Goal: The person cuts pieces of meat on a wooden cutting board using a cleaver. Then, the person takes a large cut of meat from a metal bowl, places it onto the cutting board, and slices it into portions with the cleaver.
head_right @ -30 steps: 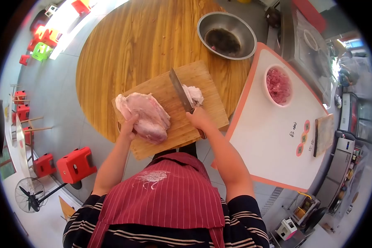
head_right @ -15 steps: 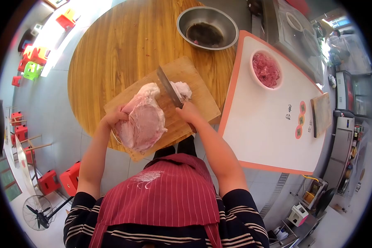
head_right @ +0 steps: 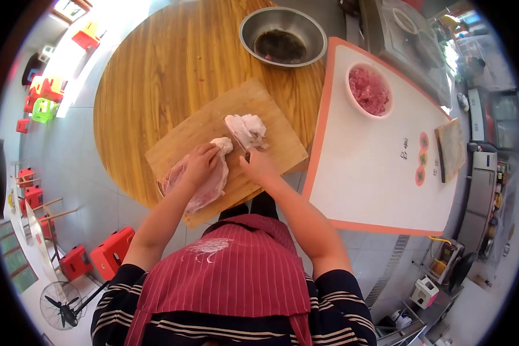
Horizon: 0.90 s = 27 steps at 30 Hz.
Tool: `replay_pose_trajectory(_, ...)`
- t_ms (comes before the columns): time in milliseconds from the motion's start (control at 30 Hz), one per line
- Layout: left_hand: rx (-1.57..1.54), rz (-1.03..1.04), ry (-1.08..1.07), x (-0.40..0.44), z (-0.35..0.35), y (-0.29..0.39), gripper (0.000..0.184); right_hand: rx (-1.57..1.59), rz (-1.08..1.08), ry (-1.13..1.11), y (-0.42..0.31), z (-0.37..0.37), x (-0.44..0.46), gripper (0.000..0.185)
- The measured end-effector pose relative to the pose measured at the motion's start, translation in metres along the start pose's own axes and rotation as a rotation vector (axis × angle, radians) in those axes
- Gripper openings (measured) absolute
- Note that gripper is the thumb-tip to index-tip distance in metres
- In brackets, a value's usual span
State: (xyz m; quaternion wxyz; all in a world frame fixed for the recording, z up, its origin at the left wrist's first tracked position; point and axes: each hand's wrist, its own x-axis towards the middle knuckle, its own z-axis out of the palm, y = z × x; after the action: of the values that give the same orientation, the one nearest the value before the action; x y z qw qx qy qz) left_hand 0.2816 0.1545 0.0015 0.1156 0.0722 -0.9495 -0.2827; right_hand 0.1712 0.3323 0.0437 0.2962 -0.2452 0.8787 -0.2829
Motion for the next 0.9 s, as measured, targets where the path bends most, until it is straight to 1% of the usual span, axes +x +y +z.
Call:
replay_pose_trajectory(67, -0.031, -0.054, 0.033, -0.002, 0.009, 0.0, 0.024, -0.001, 0.005, -0.022, -0.015, -0.002, -0.025, 0.033)
replay_pose_trajectory(133, 0.064, 0.033, 0.083, -0.001, 0.01, -0.001, 0.022, 0.001, -0.007, -0.042, -0.02, -0.001, -0.041, 0.03)
replay_pose_trajectory(200, 0.077, 0.007, 0.047, -0.001, 0.01, -0.002, 0.022, -0.084, 0.045, -0.165, -0.02, -0.001, -0.054, 0.029)
replay_pose_trajectory(267, 0.089, -0.018, 0.016, 0.001, 0.01, -0.001, 0.021, -0.124, 0.055, -0.172, -0.015, 0.001, -0.061, 0.029)
replay_pose_trajectory(367, 0.065, -0.054, 0.031, 0.0, 0.008, -0.001, 0.02, -0.08, 0.075, -0.172, -0.007, 0.004, -0.06, 0.029)
replay_pose_trajectory(433, -0.081, -0.136, 0.083, 0.0, 0.009, -0.002, 0.021, 0.014, 0.061, -0.126, -0.003, 0.003, -0.058, 0.029)
replay_pose_trajectory(467, -0.08, -0.141, 0.085, 0.001, 0.005, 0.0, 0.021, 0.012, 0.059, -0.131, -0.003, 0.002, -0.055, 0.029)
replay_pose_trajectory(533, -0.015, -0.156, 0.072, 0.001, -0.002, 0.007, 0.018, 0.115, 0.096, -0.166, -0.004, 0.0, -0.053, 0.031)
replay_pose_trajectory(567, -0.015, -0.159, 0.068, 0.005, -0.011, 0.019, 0.018, 0.116, 0.099, -0.17, -0.004, 0.0, -0.053, 0.031)
replay_pose_trajectory(633, 0.282, -0.162, -0.059, 0.014, -0.026, 0.046, 0.015, 0.107, 0.117, -0.184, -0.005, -0.001, -0.051, 0.031)
replay_pose_trajectory(667, 0.28, -0.163, -0.061, 0.014, -0.021, 0.043, 0.015, 0.107, 0.12, -0.186, -0.004, -0.001, -0.052, 0.031)
replay_pose_trajectory(733, 0.161, -0.296, -0.101, 0.013, -0.005, 0.033, 0.013, 0.078, 0.098, -0.17, -0.003, -0.001, -0.054, 0.031)
replay_pose_trajectory(767, 0.162, -0.297, -0.101, 0.014, -0.001, 0.032, 0.013, 0.078, 0.097, -0.171, -0.004, -0.001, -0.055, 0.031)
replay_pose_trajectory(833, 0.117, -0.418, -0.22, 0.017, 0.005, 0.029, 0.014, 0.038, 0.072, -0.144, -0.005, -0.002, -0.056, 0.032)
replay_pose_trajectory(900, 0.137, -0.421, -0.244, 0.019, 0.004, 0.03, 0.015, 0.028, 0.062, -0.137, -0.008, -0.005, -0.057, 0.032)
